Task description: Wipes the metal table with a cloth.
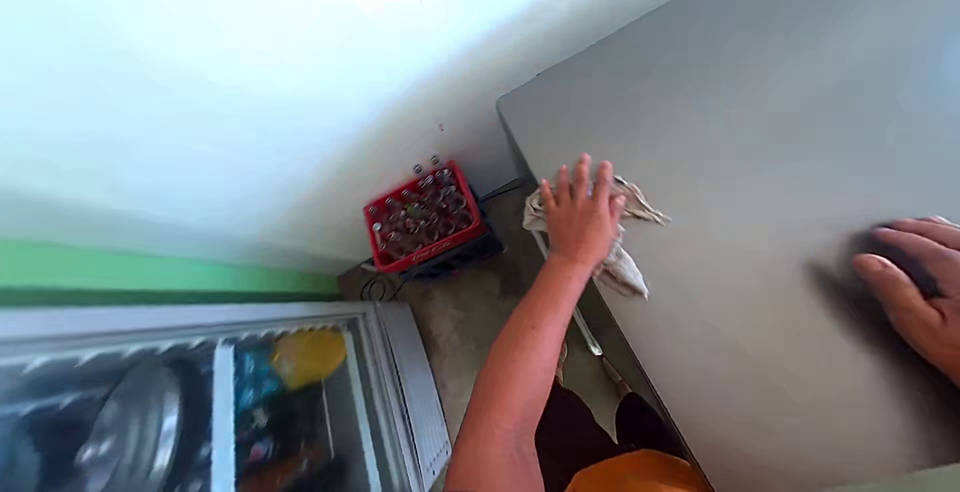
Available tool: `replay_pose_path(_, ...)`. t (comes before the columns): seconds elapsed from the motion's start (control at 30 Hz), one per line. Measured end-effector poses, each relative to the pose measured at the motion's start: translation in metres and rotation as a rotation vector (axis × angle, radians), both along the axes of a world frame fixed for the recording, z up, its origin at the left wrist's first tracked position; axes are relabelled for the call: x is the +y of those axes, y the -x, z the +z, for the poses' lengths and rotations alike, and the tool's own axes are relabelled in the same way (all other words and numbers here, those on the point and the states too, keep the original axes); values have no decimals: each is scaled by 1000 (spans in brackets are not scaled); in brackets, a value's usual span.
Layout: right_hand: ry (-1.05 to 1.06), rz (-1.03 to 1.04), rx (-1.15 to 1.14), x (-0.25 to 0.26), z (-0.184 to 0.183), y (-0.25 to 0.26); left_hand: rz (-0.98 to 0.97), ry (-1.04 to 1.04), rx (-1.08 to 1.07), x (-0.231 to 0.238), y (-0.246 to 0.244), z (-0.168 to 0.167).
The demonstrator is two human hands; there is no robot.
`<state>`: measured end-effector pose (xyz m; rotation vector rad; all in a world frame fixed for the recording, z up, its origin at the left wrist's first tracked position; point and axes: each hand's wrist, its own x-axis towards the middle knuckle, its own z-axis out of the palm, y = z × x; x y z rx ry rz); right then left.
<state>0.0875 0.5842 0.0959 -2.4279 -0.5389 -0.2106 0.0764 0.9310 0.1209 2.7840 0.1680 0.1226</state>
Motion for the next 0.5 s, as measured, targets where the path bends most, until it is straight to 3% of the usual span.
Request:
replay_pose_path(0.1, 68, -163, -11, -5, -5, 12, 36, 80, -336, 4, -3, -17)
replay_pose_path(0.2, 201, -256, 115, 3, 4, 50, 23, 246, -439, -9, 41, -37)
replay_pose_path(0.37, 197, -344, 131, 17, 5, 90, -509, 187, -373, -34, 101, -30)
replay_pose_path(0.43, 186, -367, 101, 18, 2, 89, -727, 161, -386, -24, 88, -25)
replay_pose_path(0.5, 171, -378, 76, 19, 2, 87, -771, 122, -377, 3, 55, -21)
